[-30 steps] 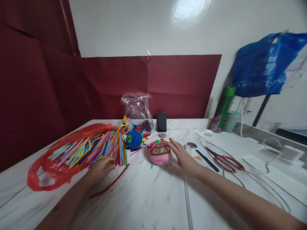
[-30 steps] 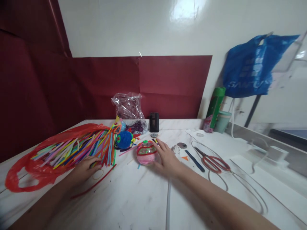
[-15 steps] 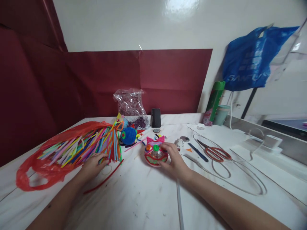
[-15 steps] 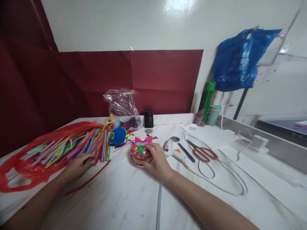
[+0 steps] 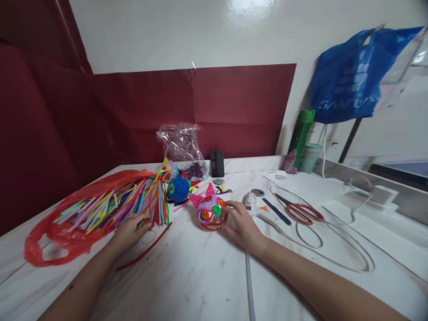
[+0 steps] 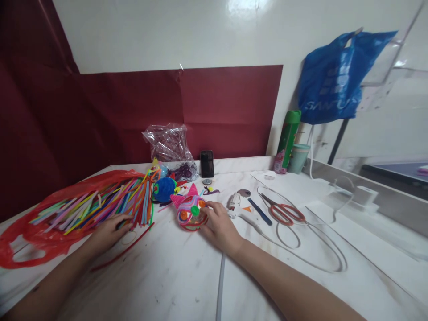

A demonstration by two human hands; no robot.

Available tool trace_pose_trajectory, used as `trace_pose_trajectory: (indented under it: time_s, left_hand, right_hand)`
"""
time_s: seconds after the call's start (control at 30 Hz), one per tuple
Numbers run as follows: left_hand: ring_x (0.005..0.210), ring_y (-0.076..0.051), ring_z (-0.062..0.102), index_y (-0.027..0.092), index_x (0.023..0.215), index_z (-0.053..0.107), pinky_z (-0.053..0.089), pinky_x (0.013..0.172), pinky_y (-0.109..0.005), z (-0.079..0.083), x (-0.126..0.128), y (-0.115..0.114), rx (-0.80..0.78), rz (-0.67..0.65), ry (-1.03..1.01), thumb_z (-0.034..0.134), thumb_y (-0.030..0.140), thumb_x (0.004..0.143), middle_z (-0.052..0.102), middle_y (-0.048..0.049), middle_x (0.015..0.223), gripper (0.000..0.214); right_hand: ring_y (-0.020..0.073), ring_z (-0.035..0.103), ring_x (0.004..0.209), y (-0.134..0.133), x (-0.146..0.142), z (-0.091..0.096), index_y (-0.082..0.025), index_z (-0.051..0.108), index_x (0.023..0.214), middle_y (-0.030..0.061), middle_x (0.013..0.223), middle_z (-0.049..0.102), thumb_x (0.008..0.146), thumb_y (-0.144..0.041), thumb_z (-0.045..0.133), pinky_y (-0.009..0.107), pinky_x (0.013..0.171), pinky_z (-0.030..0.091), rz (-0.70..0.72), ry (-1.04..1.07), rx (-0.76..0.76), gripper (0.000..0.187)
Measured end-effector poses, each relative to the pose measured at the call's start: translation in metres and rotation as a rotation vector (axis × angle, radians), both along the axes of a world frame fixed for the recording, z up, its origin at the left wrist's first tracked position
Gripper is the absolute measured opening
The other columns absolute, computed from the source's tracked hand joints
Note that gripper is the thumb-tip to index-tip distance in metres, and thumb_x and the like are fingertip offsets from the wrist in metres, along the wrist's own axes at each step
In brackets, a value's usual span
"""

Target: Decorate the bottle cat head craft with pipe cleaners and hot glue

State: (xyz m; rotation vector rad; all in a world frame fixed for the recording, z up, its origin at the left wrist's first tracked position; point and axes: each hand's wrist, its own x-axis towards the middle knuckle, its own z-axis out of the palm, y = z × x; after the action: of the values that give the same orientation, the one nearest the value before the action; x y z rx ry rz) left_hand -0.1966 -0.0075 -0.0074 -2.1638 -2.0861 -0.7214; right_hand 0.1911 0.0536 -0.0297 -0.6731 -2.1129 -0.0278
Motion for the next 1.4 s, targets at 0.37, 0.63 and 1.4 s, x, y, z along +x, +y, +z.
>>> trace_pose_trajectory:
  time_s: [0.37,0.63,1.4]
  left_hand:
    - [0.096,-0.022,0.066,0.023,0.095,0.068,0.049,0.092,-0.036,-0.005,0.019,-0.006,0.261,-0.069,0.085,0.040,0.039,0.090,0.072,-0.0085,0.098,0.033]
    - [0.082,-0.020,0.067,0.024,0.086,0.066,0.050,0.079,-0.030,0.031,0.027,-0.006,0.123,0.038,-0.041,0.042,0.042,0.088,0.073,-0.0032,0.087,0.030]
    - [0.138,-0.044,0.028,0.023,0.131,0.052,0.025,0.111,-0.054,0.034,0.093,0.111,0.143,0.041,-0.147,0.086,0.039,0.052,0.037,-0.0162,0.148,0.087]
  right_hand:
    - [0.0303,0.052,0.118,-0.003,-0.002,-0.002,-0.022,0.049,0.111,0.0162,0.128,0.051,0.082,-0.019,0.059,0.049,0.094,0.050,-0.012,0.035,0.045,0.030]
    - [0.0290,0.053,0.115,-0.008,-0.003,0.002,-0.021,0.052,0.110,0.0165,0.123,0.055,0.085,-0.018,0.057,0.046,0.091,0.051,0.089,-0.062,0.178,0.025]
    - [0.0288,0.056,0.107,0.004,0.000,-0.001,-0.021,0.046,0.114,0.0156,0.116,0.056,0.085,-0.011,0.048,0.049,0.086,0.055,0.055,0.009,0.063,0.030]
